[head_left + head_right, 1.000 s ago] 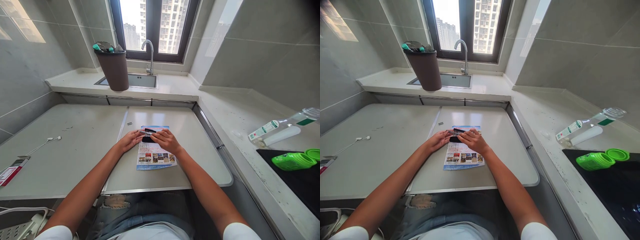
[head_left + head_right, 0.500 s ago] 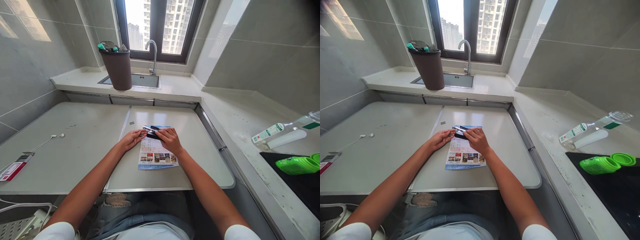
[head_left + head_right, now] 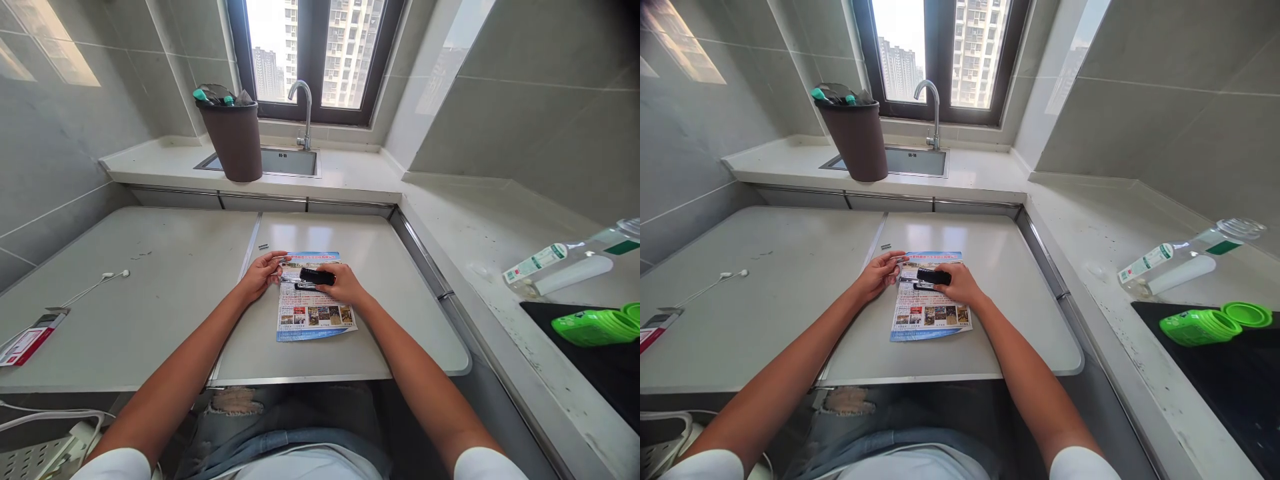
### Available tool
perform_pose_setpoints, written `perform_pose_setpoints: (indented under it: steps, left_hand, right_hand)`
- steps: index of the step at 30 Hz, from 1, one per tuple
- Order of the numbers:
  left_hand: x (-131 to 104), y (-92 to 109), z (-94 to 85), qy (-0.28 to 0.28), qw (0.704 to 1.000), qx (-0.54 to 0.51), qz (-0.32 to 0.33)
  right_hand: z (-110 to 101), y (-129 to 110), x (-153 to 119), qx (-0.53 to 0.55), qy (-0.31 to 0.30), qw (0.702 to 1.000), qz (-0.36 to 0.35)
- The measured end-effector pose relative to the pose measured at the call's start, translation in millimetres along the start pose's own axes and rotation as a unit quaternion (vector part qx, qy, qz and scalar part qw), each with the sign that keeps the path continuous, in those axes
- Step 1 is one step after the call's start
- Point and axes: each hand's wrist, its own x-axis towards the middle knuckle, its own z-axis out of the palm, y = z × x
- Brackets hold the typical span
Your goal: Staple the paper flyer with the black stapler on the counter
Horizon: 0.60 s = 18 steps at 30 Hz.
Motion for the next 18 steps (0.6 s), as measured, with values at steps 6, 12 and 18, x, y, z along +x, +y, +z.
perform_pose_setpoints:
  steps: [6, 12, 18]
  left_hand:
    - [-8.5, -0.4, 13.6, -0.086, 0.991, 0.096, 0.040]
    - [-15.0, -5.7, 23.4, -0.162, 0.972, 0.171, 0.026]
    - [-18.4, -5.5, 25.9, -0.223, 0.954, 0.202, 0.011]
  right_hand:
    - [-3.7, -9.9, 0.8, -0.044, 0.053, 0.994, -0.089]
    - [11.4, -34.2, 1.7, -0.125, 0.061, 0.952, -0.271]
    - [24.6, -38.1, -0.1, -0.193, 0.056, 0.925, -0.324]
